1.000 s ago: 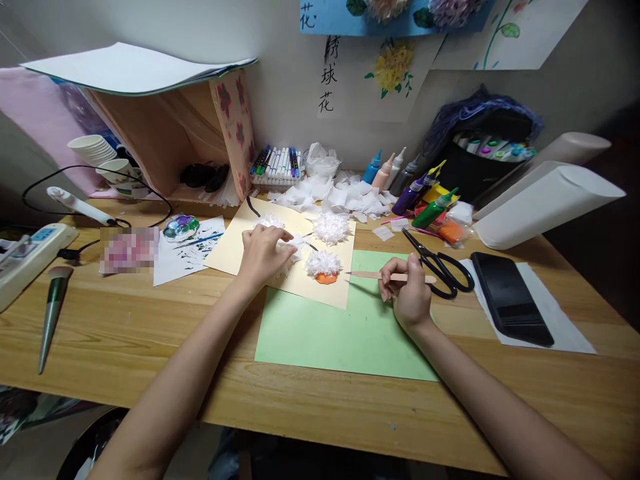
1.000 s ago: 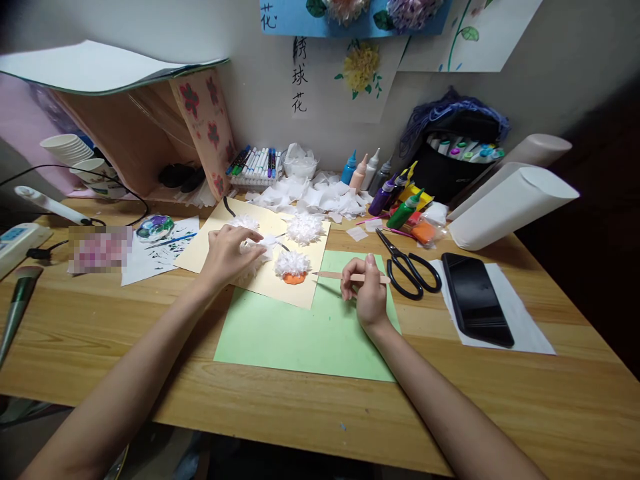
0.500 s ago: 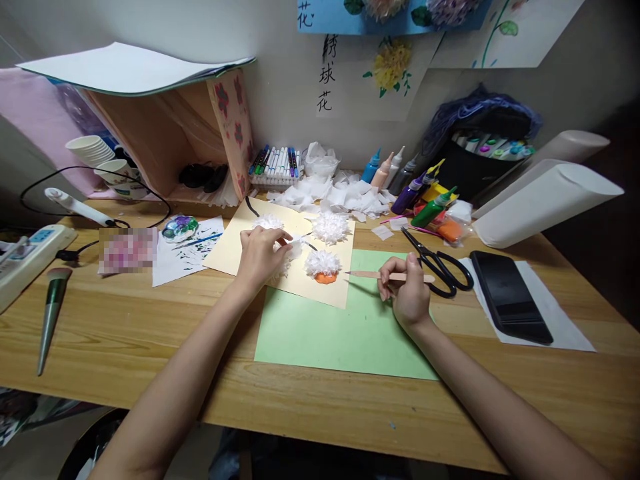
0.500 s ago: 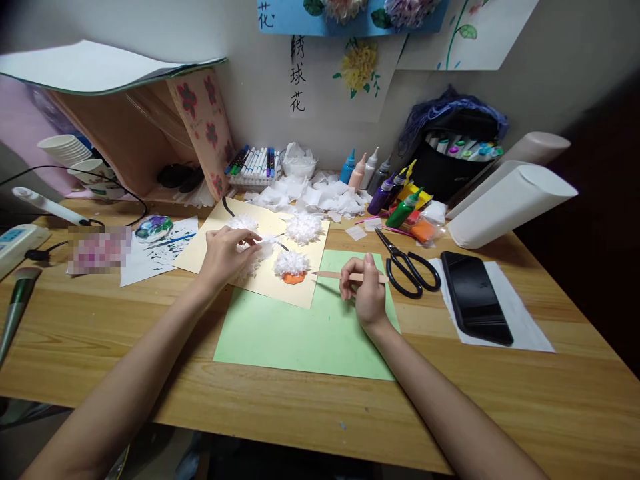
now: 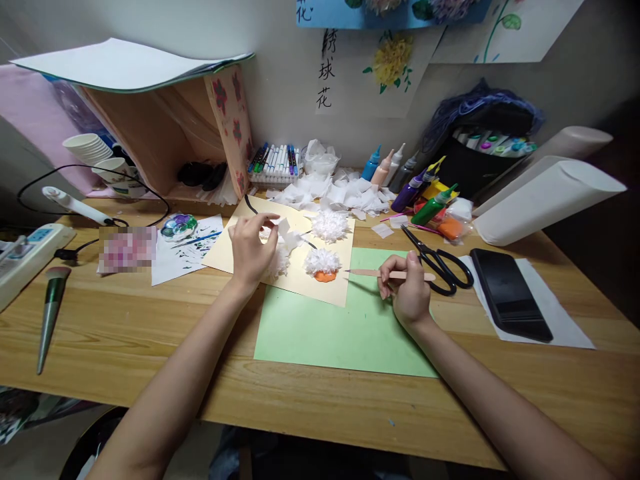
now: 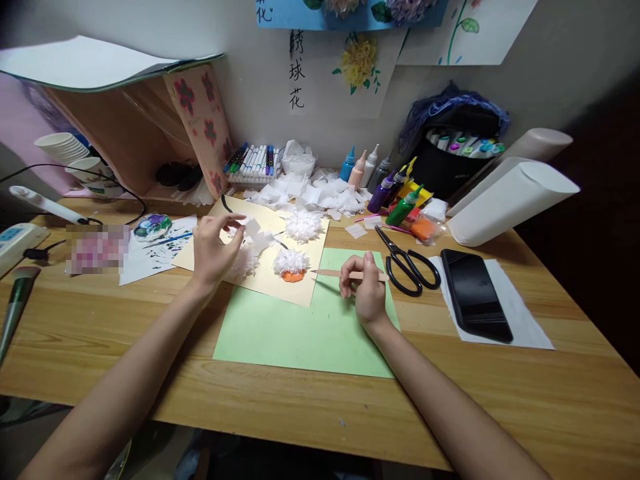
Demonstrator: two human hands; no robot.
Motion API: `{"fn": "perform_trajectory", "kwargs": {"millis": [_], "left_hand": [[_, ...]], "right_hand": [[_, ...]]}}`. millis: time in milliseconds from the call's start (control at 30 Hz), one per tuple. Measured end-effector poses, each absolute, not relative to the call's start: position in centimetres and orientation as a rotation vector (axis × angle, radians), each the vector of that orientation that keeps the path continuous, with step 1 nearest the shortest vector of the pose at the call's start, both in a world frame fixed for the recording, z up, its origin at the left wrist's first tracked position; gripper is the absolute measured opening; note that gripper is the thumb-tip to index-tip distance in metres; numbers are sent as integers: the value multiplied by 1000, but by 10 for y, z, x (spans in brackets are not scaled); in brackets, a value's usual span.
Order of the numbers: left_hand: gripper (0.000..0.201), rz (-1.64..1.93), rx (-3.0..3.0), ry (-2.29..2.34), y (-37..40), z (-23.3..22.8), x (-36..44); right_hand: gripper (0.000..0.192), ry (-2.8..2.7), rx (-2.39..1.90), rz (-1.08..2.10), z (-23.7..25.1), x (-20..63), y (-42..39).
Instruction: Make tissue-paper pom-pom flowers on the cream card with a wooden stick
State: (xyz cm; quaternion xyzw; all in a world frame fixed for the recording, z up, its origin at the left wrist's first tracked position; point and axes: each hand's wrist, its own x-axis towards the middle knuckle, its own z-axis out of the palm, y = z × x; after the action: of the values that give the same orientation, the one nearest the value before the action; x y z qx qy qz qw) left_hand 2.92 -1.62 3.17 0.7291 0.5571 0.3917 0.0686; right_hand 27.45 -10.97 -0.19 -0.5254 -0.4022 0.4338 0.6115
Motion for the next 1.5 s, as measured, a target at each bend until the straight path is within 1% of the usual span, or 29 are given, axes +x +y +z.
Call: {"fn": "perform_trajectory", "kwargs": {"millis": [100, 200, 267, 367, 467, 600, 733, 867, 1000, 1167, 1300, 1400, 1500], "left_hand": [[22, 1323, 2324, 1751, -20, 38, 27], [25, 1394, 2343, 1574, -28, 48, 29], [32, 1269, 2276, 1306, -36, 55, 34], [45, 942, 2120, 899, -44, 58, 43], [48, 761, 2106, 757, -45, 50, 50], [43, 676, 2339, 861, -38, 34, 52], [44, 694, 2472, 902, -34, 28, 50], [45, 683, 2529, 922, -33, 26, 49], [42, 657, 2575, 940, -33, 24, 50], [36, 659, 2633, 923, -34, 25, 51], [31, 652, 2682, 1057, -34, 26, 52], [34, 612, 2722, 1189, -32, 21, 52], [34, 534, 2771, 1266, -30, 17, 52]], "right_hand": [[58, -919, -1209, 990, -2, 274, -110], [57, -913, -1199, 975, -1, 274, -110], [55, -920, -1187, 966, -1, 273, -111], [53, -932, -1164, 940, 0, 271, -113], [51, -949, -1111, 865, 1, 269, -117], [52, -1042, -1058, 802, 1, 265, -127], [53, -1325, -1100, 804, -1, 260, -135], [48, -1665, -1126, 660, -1, 254, -133], [40, -1837, -1100, 528, -2, 251, -127], [33, -1909, -1103, 450, -3, 248, -123], [33, -1919, -1118, 423, -3, 246, -121], [33, -1879, -1139, 478, -6, 245, -120], [36, -1760, -1195, 635, -6, 243, -118]]}}
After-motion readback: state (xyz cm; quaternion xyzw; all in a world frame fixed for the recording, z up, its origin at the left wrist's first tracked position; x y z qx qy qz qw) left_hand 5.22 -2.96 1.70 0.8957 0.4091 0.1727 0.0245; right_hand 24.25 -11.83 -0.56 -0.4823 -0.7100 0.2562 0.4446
